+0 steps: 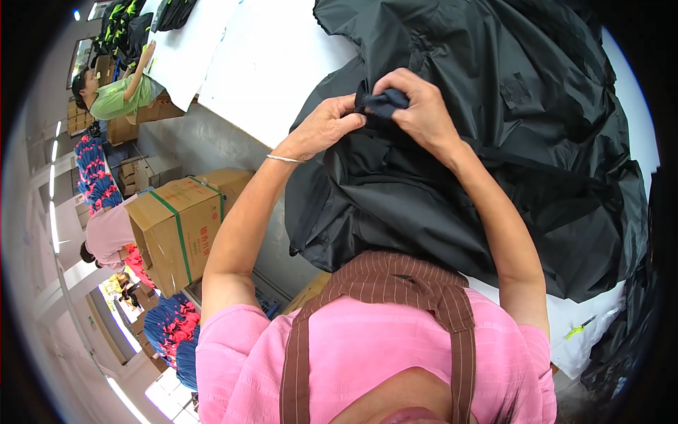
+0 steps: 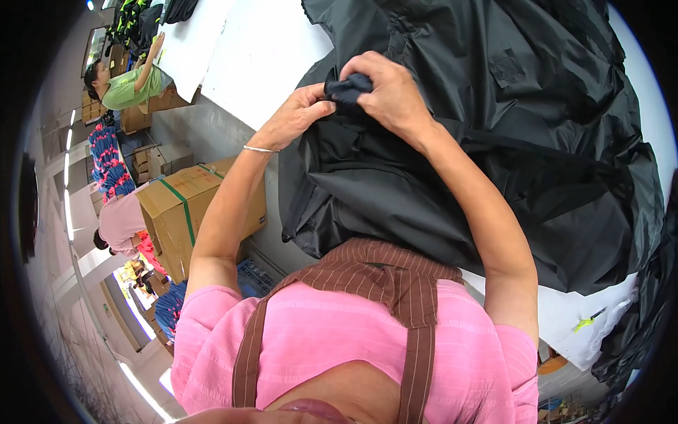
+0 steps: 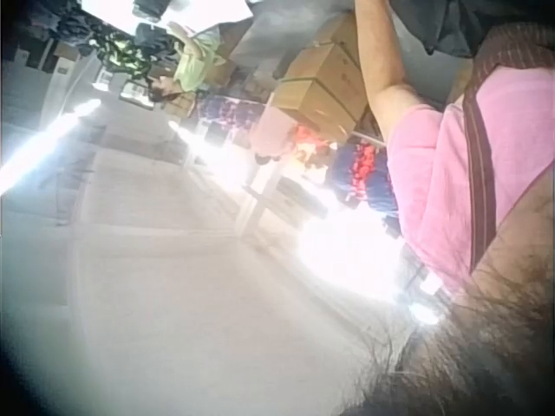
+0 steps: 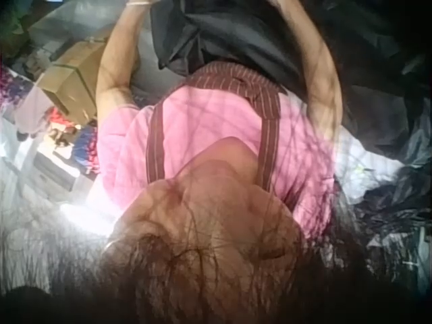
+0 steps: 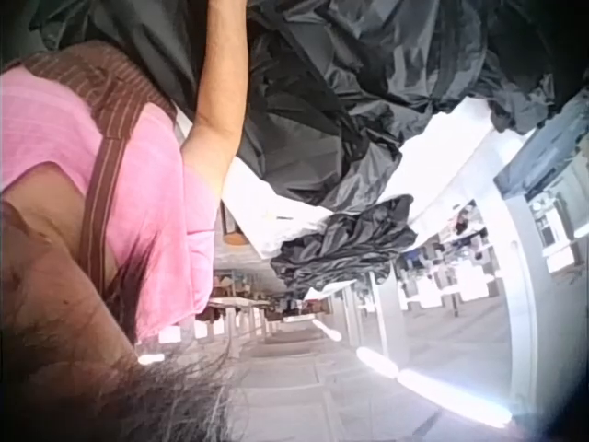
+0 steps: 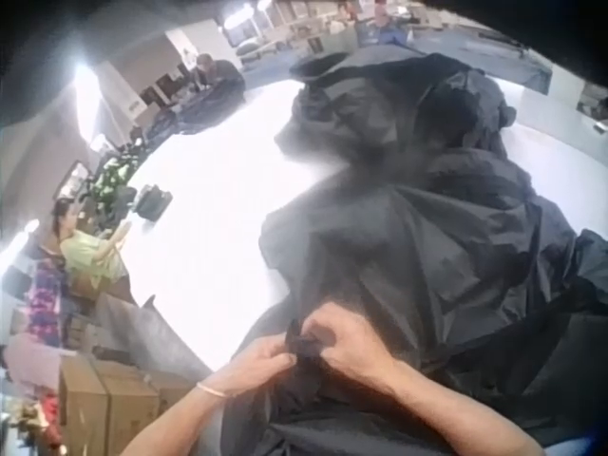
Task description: The recorder is inspecting, folding, and trimming threads on black fabric bags at an industrial workbench.
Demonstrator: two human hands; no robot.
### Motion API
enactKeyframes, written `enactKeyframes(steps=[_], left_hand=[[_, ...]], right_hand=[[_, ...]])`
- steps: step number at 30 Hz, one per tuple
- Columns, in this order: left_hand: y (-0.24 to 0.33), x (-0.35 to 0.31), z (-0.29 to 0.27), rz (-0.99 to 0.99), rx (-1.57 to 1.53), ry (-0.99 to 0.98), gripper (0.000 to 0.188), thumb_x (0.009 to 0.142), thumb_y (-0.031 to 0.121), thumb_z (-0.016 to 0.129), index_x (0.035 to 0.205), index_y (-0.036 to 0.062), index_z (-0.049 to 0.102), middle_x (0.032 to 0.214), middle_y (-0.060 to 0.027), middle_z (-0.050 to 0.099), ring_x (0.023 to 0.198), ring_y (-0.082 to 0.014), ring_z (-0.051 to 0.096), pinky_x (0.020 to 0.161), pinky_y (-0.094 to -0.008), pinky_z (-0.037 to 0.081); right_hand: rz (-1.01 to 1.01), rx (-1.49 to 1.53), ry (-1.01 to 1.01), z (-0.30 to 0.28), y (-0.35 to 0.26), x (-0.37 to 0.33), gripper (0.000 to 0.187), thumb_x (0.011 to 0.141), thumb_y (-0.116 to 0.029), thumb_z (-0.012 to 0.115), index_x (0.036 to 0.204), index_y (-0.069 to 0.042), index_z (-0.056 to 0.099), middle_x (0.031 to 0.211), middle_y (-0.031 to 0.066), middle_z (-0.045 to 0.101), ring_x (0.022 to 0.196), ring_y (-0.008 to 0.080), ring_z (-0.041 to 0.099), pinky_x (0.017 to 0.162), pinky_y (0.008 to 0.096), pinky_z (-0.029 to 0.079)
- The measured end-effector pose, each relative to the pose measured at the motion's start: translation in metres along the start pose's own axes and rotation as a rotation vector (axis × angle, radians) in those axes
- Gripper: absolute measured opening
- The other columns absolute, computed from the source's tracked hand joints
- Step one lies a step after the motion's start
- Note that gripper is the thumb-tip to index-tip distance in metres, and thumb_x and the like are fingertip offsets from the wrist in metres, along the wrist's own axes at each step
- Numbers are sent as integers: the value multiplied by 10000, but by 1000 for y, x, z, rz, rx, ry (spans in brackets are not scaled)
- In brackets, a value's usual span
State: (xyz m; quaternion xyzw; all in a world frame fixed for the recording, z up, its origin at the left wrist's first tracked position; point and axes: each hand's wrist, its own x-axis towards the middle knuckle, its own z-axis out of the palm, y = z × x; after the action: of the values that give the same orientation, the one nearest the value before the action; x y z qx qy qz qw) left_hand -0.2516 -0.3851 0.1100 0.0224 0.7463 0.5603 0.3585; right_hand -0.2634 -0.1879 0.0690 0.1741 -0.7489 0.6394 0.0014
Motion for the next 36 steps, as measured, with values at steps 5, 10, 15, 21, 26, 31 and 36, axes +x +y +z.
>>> enactKeyframes(steps=[5, 10, 15, 21, 26, 31, 36], left_hand=[[2, 0, 1, 30, 93, 44, 148, 842, 81, 565, 980, 29, 572, 835, 39, 519, 715, -83, 482, 669, -221, 395], [39, -30, 53, 489, 1184, 474, 468, 751, 209, 707, 1158, 61, 529, 1207, -149, 507, 1068, -302, 502, 881, -402, 399], [19, -54, 96, 494, 1038, -240, 799, 693, 455, 756, 1283, -3, 472, 1386, -191, 378, 917, -310, 618, 782, -362, 531], [29, -79, 101, 170, 1264, -508, 485, 704, 259, 749, 1071, -24, 607, 1031, -187, 602, 819, -269, 657, 658, -357, 533], [43, -74, 108, 128, 1326, -707, 156, 596, 87, 668, 736, 20, 687, 979, -111, 647, 899, -231, 647, 810, -377, 485], [40, -75, 104, 686, 1104, -424, 110, 608, 83, 655, 707, 36, 663, 798, -114, 663, 902, -253, 646, 837, -396, 472], [40, -85, 97, -103, 845, -640, 308, 665, 84, 636, 960, -1, 622, 883, -223, 622, 865, -358, 620, 769, -402, 497]], right_hand=[[-76, -299, 5, -9, 5, 9, 251, 680, 47, 576, 909, -52, 610, 888, 108, 596, 830, 331, 600, 718, 390, 478], [247, -182, -127, -44, 14, -25, 249, 703, -10, 585, 944, -47, 636, 857, 143, 640, 774, 305, 613, 698, 365, 468], [529, -115, -494, -60, 2, -72, 189, 728, -130, 698, 847, -9, 615, 698, 32, 565, 671, 107, 502, 618, 280, 416], [466, -48, -732, -82, -14, -81, 224, 707, -161, 717, 848, -4, 643, 679, 65, 589, 661, 150, 548, 636, 310, 445], [668, 594, -688, -53, -12, -44, 301, 815, -125, 675, 1100, -47, 619, 918, 47, 623, 733, 115, 590, 639, 247, 521], [767, 657, -680, -28, 24, -30, 397, 842, -117, 667, 1231, -90, 591, 974, 66, 653, 583, 114, 591, 534, 262, 541], [642, 591, -529, -72, 57, 0, 414, 891, -237, 646, 1275, -111, 556, 1034, 62, 653, 655, 99, 591, 552, 237, 511]])
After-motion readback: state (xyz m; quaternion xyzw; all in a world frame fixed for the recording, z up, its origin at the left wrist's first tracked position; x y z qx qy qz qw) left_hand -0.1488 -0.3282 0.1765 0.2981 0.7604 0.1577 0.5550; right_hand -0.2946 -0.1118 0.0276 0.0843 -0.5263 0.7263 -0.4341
